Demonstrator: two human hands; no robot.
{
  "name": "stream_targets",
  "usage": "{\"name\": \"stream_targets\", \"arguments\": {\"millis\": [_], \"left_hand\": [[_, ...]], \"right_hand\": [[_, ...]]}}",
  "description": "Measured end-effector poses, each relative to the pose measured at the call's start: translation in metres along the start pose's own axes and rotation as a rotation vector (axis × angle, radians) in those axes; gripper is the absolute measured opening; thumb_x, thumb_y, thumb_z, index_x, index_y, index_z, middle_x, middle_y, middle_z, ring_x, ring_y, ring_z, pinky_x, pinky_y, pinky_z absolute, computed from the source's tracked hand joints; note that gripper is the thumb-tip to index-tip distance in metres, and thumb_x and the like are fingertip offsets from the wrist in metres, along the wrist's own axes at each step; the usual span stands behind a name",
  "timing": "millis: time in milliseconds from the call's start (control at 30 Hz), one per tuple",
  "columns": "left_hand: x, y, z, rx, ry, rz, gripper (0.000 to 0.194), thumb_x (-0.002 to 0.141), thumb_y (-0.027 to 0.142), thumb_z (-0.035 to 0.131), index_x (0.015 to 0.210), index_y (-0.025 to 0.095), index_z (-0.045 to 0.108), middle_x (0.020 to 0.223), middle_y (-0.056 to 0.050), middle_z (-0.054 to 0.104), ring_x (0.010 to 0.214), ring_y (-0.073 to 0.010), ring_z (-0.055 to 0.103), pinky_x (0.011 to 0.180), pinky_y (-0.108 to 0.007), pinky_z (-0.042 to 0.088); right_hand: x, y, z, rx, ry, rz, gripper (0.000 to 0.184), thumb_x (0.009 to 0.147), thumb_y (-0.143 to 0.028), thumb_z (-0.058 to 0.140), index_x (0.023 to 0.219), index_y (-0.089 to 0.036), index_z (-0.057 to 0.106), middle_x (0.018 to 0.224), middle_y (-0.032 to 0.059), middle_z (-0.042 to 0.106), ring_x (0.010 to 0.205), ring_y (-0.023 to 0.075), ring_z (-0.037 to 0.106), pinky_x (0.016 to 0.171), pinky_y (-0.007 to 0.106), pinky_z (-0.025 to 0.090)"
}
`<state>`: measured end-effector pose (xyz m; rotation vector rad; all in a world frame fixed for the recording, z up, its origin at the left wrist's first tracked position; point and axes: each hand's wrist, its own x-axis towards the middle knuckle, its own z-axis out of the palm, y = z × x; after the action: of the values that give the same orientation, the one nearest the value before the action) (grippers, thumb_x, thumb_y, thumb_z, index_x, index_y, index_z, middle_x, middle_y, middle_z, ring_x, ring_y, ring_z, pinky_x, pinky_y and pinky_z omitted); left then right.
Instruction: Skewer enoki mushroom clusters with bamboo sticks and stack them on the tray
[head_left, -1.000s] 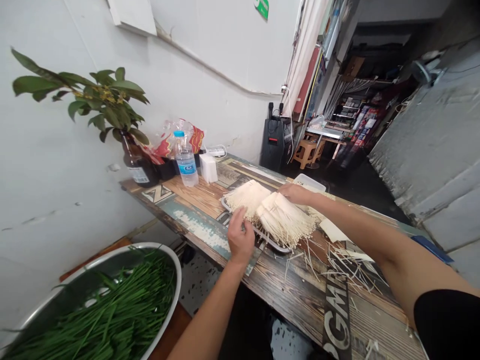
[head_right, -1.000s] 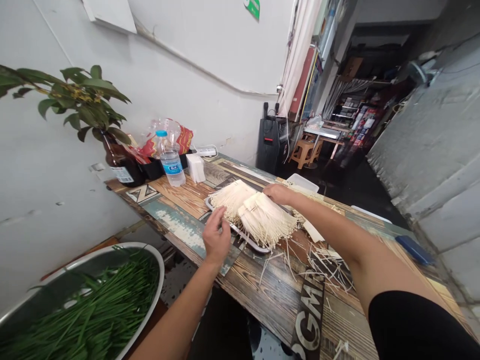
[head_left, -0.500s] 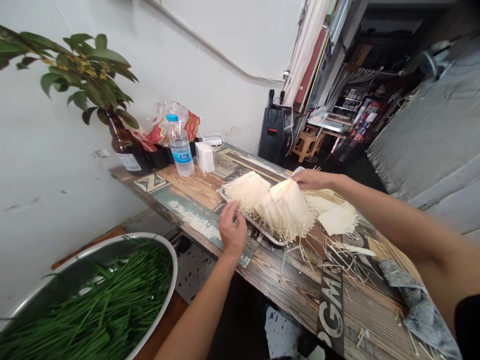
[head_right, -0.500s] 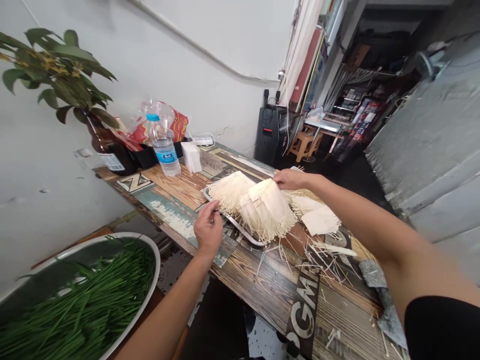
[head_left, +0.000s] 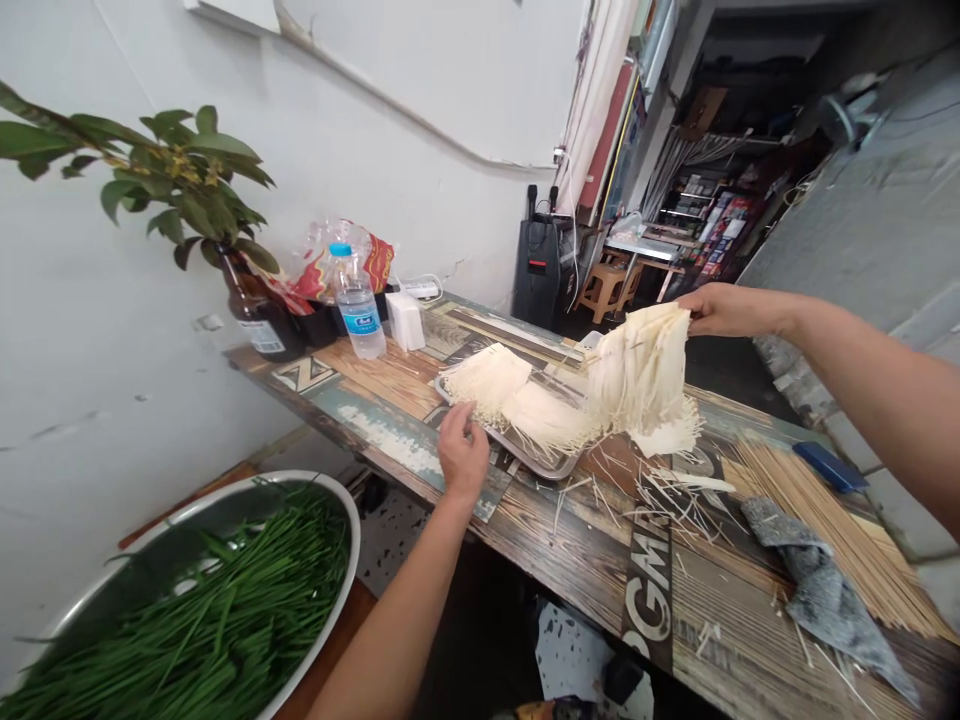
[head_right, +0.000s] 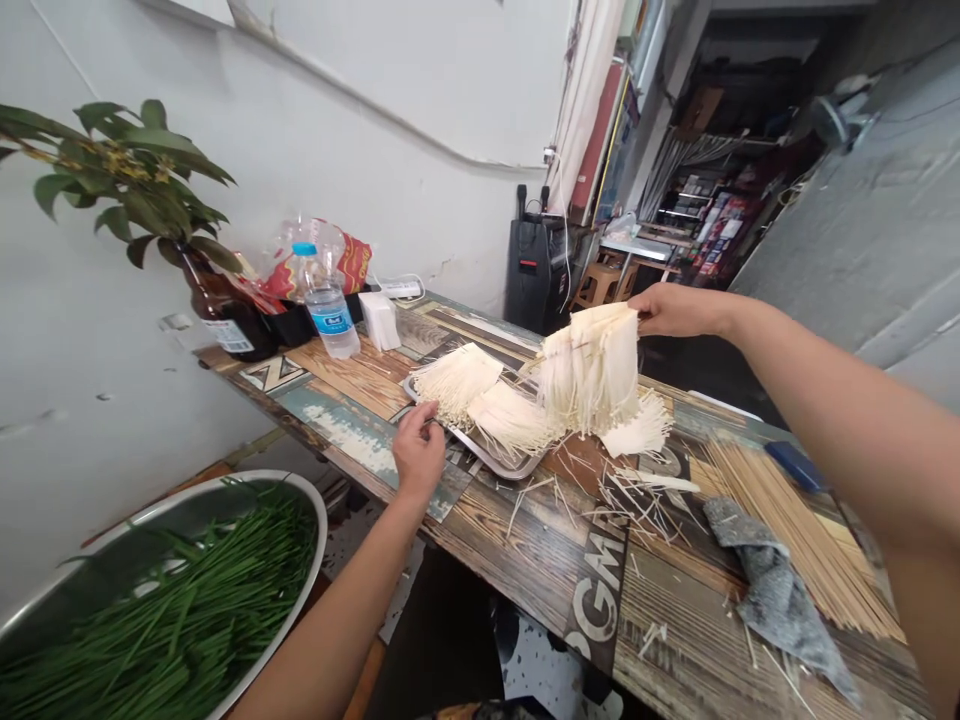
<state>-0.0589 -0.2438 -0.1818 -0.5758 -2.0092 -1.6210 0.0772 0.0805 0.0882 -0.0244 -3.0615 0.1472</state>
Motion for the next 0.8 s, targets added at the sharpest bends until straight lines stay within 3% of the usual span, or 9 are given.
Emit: {"name": "stream_targets", "arguments": {"millis": [100, 233, 333, 467, 600, 700, 800], "left_hand": [[0.0, 0.0, 0.0, -0.003, -0.017, 0.007, 0.034, 0.076, 0.013, 0.046, 0.1, 0.015, 0.07, 0.101, -0.012, 0.068, 0.1, -0.0218, 0.063, 0.094, -0.039, 0.05], [-0.001, 0.001, -0.001, -0.004, -0.02, 0.009, 0.034, 0.076, 0.014, 0.046, 0.101, 0.016, 0.069, 0.103, -0.011, 0.068, 0.1, -0.0212, 0.063, 0.093, -0.039, 0.05], [-0.001, 0.002, -0.002, -0.005, -0.021, 0.012, 0.033, 0.077, 0.015, 0.046, 0.101, 0.015, 0.069, 0.104, -0.012, 0.067, 0.1, -0.0225, 0.063, 0.093, -0.04, 0.05], [-0.001, 0.004, -0.004, -0.013, -0.032, 0.023, 0.032, 0.079, 0.016, 0.046, 0.102, 0.015, 0.069, 0.104, -0.013, 0.067, 0.102, -0.0234, 0.062, 0.094, -0.042, 0.049], [-0.002, 0.007, -0.007, -0.027, -0.053, 0.031, 0.031, 0.082, 0.018, 0.046, 0.104, 0.016, 0.069, 0.107, -0.013, 0.067, 0.104, -0.0232, 0.062, 0.093, -0.042, 0.051], [-0.003, 0.009, -0.008, -0.034, -0.074, 0.04, 0.03, 0.085, 0.018, 0.047, 0.105, 0.016, 0.068, 0.109, -0.013, 0.067, 0.105, -0.0226, 0.062, 0.092, -0.041, 0.051], [-0.004, 0.011, -0.01, -0.047, -0.091, 0.045, 0.029, 0.087, 0.018, 0.047, 0.107, 0.016, 0.068, 0.11, -0.012, 0.067, 0.107, -0.0216, 0.061, 0.091, -0.039, 0.052]], "right_hand": [[-0.011, 0.008, -0.012, 0.107, -0.166, -0.006, 0.015, 0.081, -0.025, 0.063, 0.085, -0.017, 0.074, 0.083, -0.001, 0.072, 0.083, 0.0138, 0.064, 0.081, 0.027, 0.047], [-0.017, 0.012, -0.016, 0.132, -0.208, 0.003, 0.015, 0.08, -0.021, 0.061, 0.088, -0.015, 0.073, 0.086, -0.0001, 0.072, 0.086, 0.0149, 0.064, 0.084, 0.028, 0.047], [-0.014, 0.007, -0.007, 0.135, -0.274, -0.027, 0.024, 0.082, -0.024, 0.058, 0.094, -0.009, 0.072, 0.09, 0.0042, 0.073, 0.086, 0.0141, 0.064, 0.083, 0.026, 0.044], [0.006, -0.009, 0.025, 0.14, -0.398, -0.114, 0.024, 0.084, -0.023, 0.056, 0.092, -0.009, 0.073, 0.09, 0.0034, 0.073, 0.087, 0.014, 0.065, 0.08, 0.022, 0.045], [0.05, -0.024, 0.069, 0.075, -0.485, -0.194, 0.015, 0.079, -0.013, 0.06, 0.085, -0.014, 0.074, 0.08, -0.0029, 0.073, 0.079, 0.0136, 0.065, 0.072, 0.02, 0.047], [0.087, -0.033, 0.103, -0.001, -0.49, -0.253, 0.011, 0.079, -0.01, 0.062, 0.083, -0.014, 0.071, 0.084, -0.0001, 0.072, 0.079, 0.0136, 0.064, 0.075, 0.025, 0.049], [0.112, -0.038, 0.136, -0.07, -0.439, -0.304, 0.007, 0.085, -0.018, 0.063, 0.089, -0.014, 0.066, 0.096, 0.0041, 0.068, 0.088, 0.0155, 0.062, 0.082, 0.035, 0.05]]}}
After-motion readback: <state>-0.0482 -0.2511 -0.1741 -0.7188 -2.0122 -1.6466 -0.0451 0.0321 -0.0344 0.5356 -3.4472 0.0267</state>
